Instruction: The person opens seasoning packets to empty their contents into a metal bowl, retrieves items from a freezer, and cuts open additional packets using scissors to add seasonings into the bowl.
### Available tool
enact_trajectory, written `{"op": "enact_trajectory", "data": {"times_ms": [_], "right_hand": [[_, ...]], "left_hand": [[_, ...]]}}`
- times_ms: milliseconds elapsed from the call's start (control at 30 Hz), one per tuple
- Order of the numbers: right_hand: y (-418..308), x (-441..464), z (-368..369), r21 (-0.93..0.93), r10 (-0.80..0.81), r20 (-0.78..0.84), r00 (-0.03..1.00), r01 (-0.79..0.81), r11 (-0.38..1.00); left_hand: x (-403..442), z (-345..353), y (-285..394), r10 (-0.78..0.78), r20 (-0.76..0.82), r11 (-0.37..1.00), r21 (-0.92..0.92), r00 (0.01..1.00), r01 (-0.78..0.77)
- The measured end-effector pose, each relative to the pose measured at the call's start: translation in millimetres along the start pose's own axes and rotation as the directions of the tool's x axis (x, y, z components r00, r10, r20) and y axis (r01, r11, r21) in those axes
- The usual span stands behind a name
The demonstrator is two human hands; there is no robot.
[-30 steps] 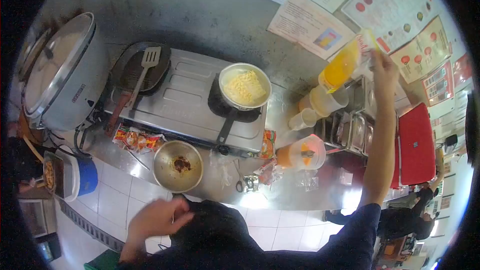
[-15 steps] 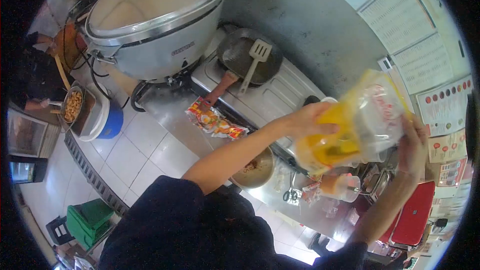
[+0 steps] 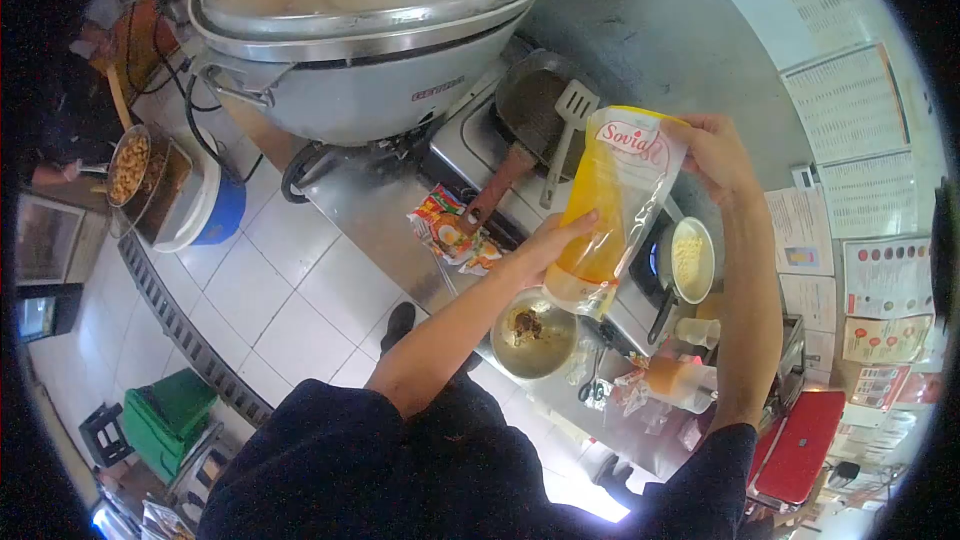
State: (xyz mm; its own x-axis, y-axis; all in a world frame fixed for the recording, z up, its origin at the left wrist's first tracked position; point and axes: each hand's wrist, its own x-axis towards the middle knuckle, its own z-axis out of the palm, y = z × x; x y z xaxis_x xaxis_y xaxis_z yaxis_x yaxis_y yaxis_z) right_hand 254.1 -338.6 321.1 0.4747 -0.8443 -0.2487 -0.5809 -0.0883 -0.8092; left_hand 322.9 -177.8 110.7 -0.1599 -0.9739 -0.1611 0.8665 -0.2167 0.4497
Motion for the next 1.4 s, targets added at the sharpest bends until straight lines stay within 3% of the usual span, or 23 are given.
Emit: {"op": "enact_trajectory", "data": {"times_ms": [167,267,333,467,533,667,733,867,933,967,1067,1100,1200,1267,1400], "right_hand": [[-4,16,0,-0.027,0.036,0.041,0.999,-0.035,0.999],[-4,18,-5,-0.022,0.040,-0.026,0.999,-0.040,0.999],[-7,6,-11,0.000,0.037,0.011,0.999,-0.037,0.999],[3,-14,-29,0.136,-0.001,-0.057,0.998,0.009,0.991],[-1,-29,-37,0.204,-0.067,-0.110,0.992,0.088,0.975],[-2,-51,-51,0.272,-0.130,-0.205,0.970,0.183,0.945],[-4,-61,-57,0.282,-0.192,-0.267,0.945,0.267,0.922],[-8,-65,-66,0.265,-0.188,-0.326,0.926,0.281,0.922],[-12,-55,-70,0.153,-0.223,-0.220,0.950,0.259,0.954],[-11,-46,-70,0.152,-0.230,-0.221,0.948,0.267,0.952],[-11,-25,-56,-0.061,-0.185,-0.135,0.974,0.178,0.982],[-12,-21,-47,-0.065,-0.189,-0.124,0.974,0.182,0.981],[4,-2,-24,-0.092,-0.126,-0.079,0.989,0.119,0.989],[18,14,-16,-0.110,-0.071,-0.049,0.996,0.065,0.992],[26,23,-7,-0.049,-0.040,-0.001,0.999,0.040,0.998]], "left_hand": [[9,-2,6,-0.046,0.076,0.995,-0.079,0.996,0.052],[15,-1,9,-0.015,0.059,0.997,-0.072,0.998,0.020],[17,0,15,0.048,-0.051,0.991,0.124,0.998,-0.041],[14,9,43,0.122,0.028,0.929,0.348,0.992,-0.125],[14,20,57,0.156,0.046,0.819,0.552,0.987,-0.155],[16,43,80,0.098,-0.034,0.797,0.601,0.995,-0.058],[30,45,81,0.091,0.101,0.822,0.554,0.991,-0.132],[39,51,70,0.064,0.137,0.840,0.528,0.988,-0.128],[50,45,49,0.135,-0.057,0.869,0.487,0.989,-0.090],[50,44,41,0.141,-0.052,0.867,0.489,0.989,-0.097],[38,42,10,0.142,0.014,0.969,0.201,0.990,-0.142],[42,33,-5,0.151,0.009,0.969,0.196,0.988,-0.150],[40,15,-30,0.046,0.018,0.998,-0.044,0.999,-0.045],[29,17,-30,-0.039,-0.040,0.998,-0.058,0.998,0.037],[21,15,-29,-0.059,-0.083,0.995,-0.088,0.995,0.052]]}}
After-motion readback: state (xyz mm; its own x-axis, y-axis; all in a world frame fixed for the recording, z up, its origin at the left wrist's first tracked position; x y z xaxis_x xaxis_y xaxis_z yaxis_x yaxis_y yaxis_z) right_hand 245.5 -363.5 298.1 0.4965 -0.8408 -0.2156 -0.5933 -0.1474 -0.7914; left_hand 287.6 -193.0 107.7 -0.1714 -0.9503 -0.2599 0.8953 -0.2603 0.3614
